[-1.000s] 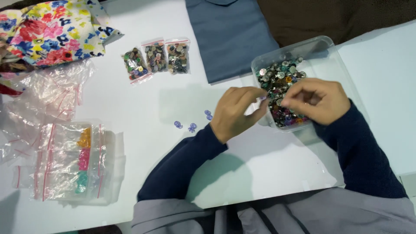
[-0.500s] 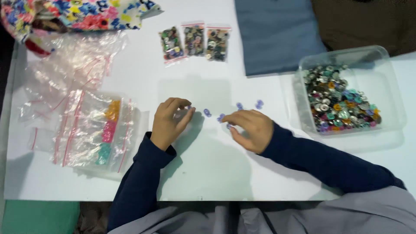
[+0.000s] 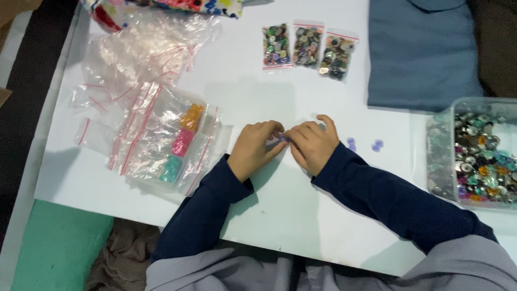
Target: Sorting small buttons from a container and placing them into plastic bags
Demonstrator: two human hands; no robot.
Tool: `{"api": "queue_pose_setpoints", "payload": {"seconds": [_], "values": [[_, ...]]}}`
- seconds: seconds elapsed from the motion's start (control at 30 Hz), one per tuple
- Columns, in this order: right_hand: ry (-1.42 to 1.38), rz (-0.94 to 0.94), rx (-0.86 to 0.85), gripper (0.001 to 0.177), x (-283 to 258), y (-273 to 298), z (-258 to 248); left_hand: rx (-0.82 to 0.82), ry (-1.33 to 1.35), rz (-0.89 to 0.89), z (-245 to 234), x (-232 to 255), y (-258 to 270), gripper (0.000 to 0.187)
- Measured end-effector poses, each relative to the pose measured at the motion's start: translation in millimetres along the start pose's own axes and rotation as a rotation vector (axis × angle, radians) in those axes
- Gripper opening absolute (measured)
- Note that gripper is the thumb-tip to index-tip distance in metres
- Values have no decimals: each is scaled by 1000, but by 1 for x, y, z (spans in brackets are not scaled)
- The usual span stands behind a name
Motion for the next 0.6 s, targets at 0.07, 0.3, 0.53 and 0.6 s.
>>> {"api": "queue_pose_setpoints", "payload": {"seconds": [0.07, 0.3, 0.53, 0.6], "values": [[-8, 1, -19, 19, 1, -1, 1, 13, -34, -12, 0, 1, 3, 30], [-3, 21, -48, 31, 8, -5, -7, 123, -202, -25, -10, 3, 6, 58], [45, -61, 10, 50, 5, -96, -59, 533, 83, -135, -48, -38, 14, 53], [-152, -139, -47, 51, 0, -135, -62, 556, -30, -260, -35, -62, 15, 58]]}}
Point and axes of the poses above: each hand's wrist, its own y-axis away from the middle knuckle, its own z-axis out of the palm, x = y × z, the point moved 7 cm from there along -y, towards the middle knuckle, and after that the axes turned 11 degrees about -x, right-handed, at the moved point
